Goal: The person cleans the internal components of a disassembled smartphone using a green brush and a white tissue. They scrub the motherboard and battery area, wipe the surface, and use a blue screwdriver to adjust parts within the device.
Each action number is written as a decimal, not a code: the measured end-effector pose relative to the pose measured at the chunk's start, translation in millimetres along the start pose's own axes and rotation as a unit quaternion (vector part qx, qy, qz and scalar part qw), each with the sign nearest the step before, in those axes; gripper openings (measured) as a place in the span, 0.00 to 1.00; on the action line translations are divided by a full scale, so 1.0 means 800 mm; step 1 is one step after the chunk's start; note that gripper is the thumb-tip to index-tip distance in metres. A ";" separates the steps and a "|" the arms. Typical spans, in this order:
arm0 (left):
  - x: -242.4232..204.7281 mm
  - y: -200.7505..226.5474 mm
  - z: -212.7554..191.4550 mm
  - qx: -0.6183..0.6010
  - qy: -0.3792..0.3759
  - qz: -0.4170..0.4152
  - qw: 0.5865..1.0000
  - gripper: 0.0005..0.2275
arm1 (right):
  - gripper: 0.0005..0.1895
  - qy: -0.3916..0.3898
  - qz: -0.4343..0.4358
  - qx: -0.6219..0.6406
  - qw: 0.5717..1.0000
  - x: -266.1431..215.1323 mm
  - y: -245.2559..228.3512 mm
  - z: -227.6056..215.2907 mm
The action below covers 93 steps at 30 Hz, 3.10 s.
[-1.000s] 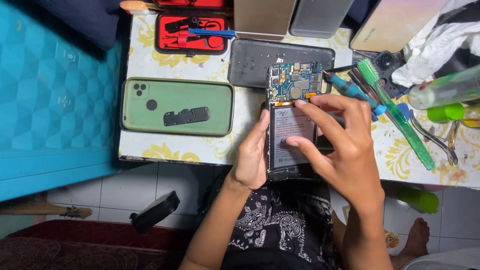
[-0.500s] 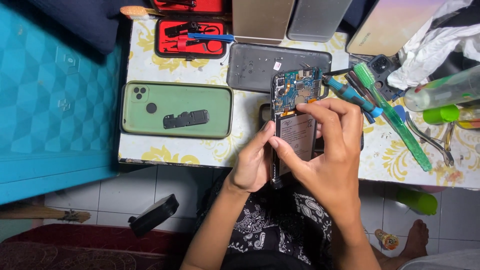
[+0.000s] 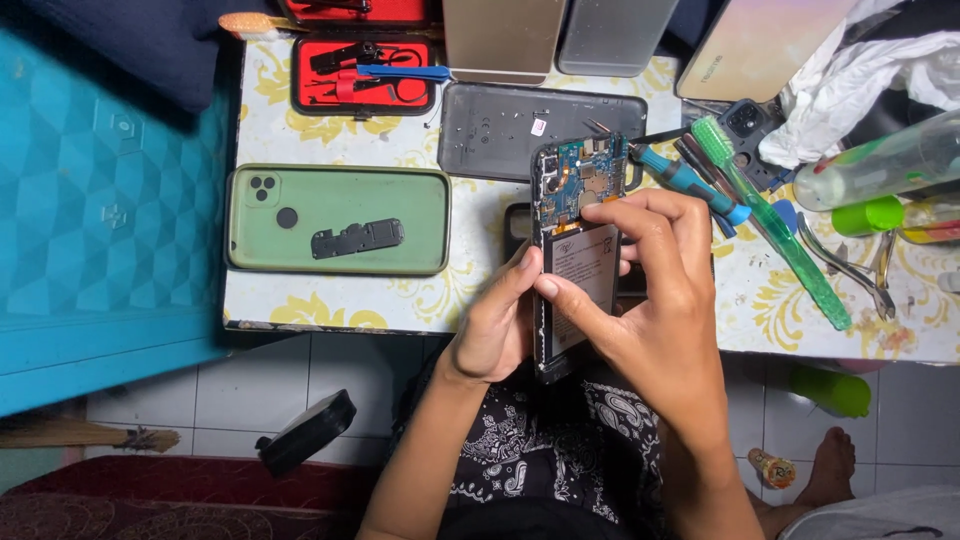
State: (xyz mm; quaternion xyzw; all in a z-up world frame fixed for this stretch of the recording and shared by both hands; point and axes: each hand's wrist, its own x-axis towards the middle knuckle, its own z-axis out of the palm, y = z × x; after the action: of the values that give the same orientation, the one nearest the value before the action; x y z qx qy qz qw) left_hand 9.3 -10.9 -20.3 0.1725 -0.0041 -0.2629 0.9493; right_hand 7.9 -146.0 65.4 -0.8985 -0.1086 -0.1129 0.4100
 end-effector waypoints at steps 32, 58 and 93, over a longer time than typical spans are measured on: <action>0.006 -0.001 0.025 0.109 0.113 0.036 0.987 0.37 | 0.07 -0.018 -0.312 -0.089 0.946 -0.040 0.034 -0.020; 0.015 -0.020 0.035 0.228 0.219 0.158 0.936 0.35 | 0.08 0.111 0.070 -0.078 0.988 -0.068 0.109 -0.067; -0.004 -0.011 0.001 -0.031 0.016 0.077 0.996 0.38 | 0.09 0.056 -0.081 0.236 0.967 -0.023 0.058 -0.020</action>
State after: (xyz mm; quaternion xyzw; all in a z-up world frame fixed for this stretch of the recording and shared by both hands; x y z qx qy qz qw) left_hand 2.2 -16.3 -21.9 0.1458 0.0060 -0.1861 0.9716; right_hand 1.7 -189.6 36.9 -0.7565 -0.1819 -0.1673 0.6056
